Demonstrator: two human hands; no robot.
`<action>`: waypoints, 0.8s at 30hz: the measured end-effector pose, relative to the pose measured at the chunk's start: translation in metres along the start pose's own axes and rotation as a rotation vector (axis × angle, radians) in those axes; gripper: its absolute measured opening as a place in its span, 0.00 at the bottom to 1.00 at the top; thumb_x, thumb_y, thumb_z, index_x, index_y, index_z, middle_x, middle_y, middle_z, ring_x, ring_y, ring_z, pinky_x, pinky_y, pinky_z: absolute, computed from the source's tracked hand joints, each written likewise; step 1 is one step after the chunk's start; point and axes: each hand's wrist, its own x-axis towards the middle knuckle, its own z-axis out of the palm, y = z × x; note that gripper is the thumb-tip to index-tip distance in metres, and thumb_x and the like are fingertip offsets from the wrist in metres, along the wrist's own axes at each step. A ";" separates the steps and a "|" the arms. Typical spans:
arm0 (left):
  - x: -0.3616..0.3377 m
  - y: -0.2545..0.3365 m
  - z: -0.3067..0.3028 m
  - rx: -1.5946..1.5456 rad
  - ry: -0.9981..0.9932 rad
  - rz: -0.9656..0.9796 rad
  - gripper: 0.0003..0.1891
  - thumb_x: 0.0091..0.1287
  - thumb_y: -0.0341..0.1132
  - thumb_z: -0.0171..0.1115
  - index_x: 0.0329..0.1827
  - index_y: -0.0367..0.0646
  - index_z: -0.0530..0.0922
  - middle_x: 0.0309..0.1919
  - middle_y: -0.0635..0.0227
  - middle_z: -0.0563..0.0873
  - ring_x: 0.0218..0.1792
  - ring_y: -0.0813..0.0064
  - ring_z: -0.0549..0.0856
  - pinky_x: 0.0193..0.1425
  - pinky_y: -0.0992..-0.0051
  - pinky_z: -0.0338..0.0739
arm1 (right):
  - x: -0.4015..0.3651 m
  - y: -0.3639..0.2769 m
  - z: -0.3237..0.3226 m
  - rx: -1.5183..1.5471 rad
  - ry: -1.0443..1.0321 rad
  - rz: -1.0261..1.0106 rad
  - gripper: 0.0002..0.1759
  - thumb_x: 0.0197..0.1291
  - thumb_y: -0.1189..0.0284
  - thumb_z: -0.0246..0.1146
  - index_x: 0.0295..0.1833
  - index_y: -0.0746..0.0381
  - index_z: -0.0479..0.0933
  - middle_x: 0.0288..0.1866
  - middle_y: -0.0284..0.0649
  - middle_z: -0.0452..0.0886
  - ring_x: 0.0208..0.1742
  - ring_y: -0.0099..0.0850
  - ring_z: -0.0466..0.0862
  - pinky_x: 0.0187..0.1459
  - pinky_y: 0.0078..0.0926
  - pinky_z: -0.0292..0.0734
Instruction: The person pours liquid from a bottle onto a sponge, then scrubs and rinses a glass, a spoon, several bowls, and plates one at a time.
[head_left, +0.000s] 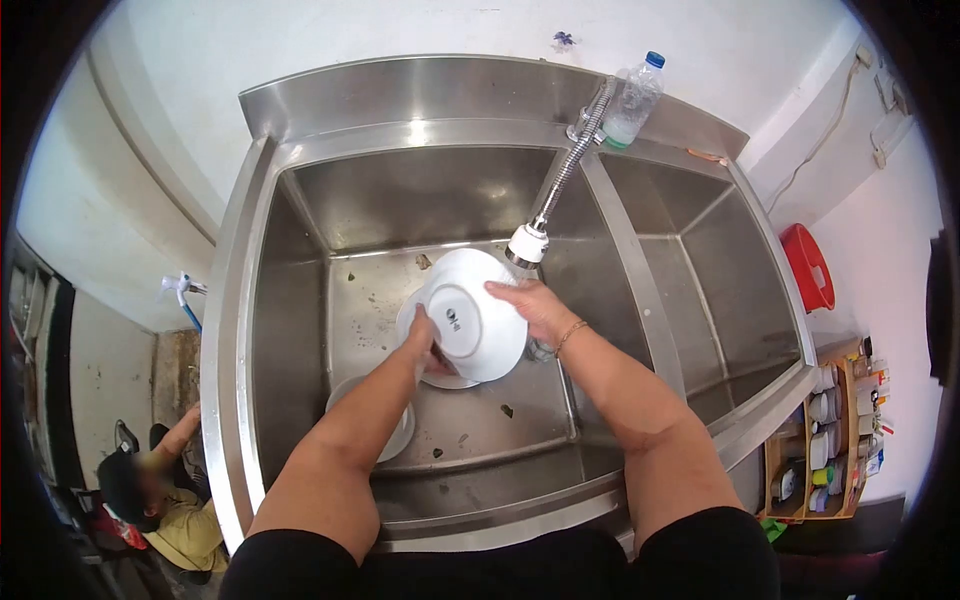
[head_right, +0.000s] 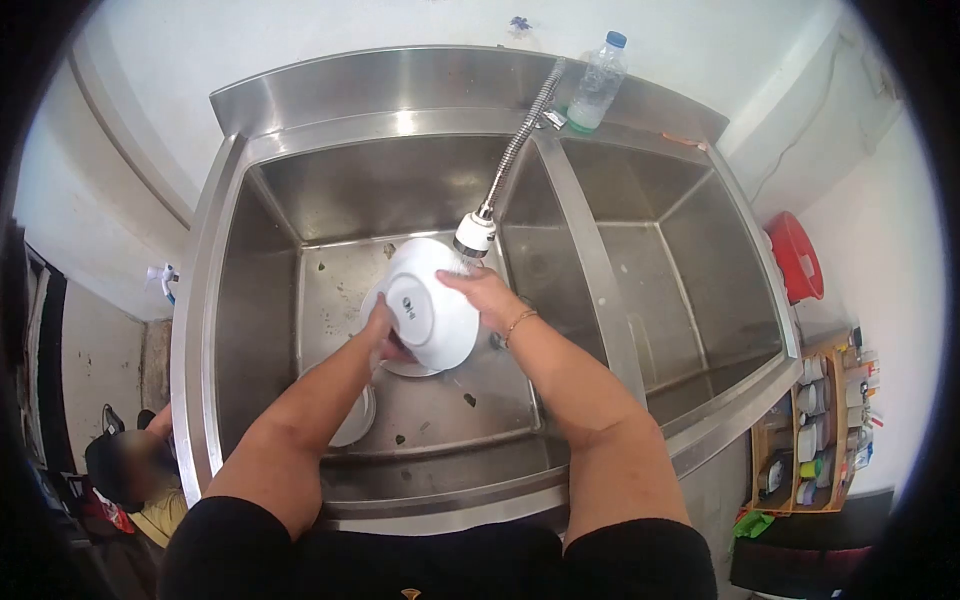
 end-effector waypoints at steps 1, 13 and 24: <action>-0.018 0.010 0.006 0.028 -0.006 -0.054 0.42 0.61 0.71 0.23 0.69 0.49 0.56 0.68 0.54 0.57 0.66 0.45 0.58 0.60 0.38 0.55 | -0.007 -0.006 0.013 -0.080 -0.034 -0.017 0.22 0.54 0.66 0.66 0.50 0.68 0.74 0.43 0.41 0.80 0.44 0.31 0.81 0.44 0.27 0.77; -0.031 0.086 -0.057 0.281 -0.068 0.183 0.22 0.49 0.25 0.58 0.49 0.27 0.71 0.42 0.53 0.81 0.40 0.62 0.83 0.46 0.64 0.80 | -0.026 0.004 0.067 -1.341 -0.340 -0.196 0.22 0.54 0.52 0.60 0.35 0.62 0.79 0.36 0.43 0.81 0.35 0.43 0.81 0.41 0.35 0.74; -0.048 0.067 -0.039 0.275 -0.189 0.345 0.23 0.54 0.30 0.62 0.53 0.32 0.71 0.43 0.54 0.82 0.42 0.63 0.84 0.49 0.65 0.79 | 0.005 -0.006 -0.018 -0.371 0.095 0.151 0.26 0.50 0.62 0.68 0.49 0.70 0.73 0.41 0.45 0.81 0.40 0.37 0.82 0.39 0.32 0.78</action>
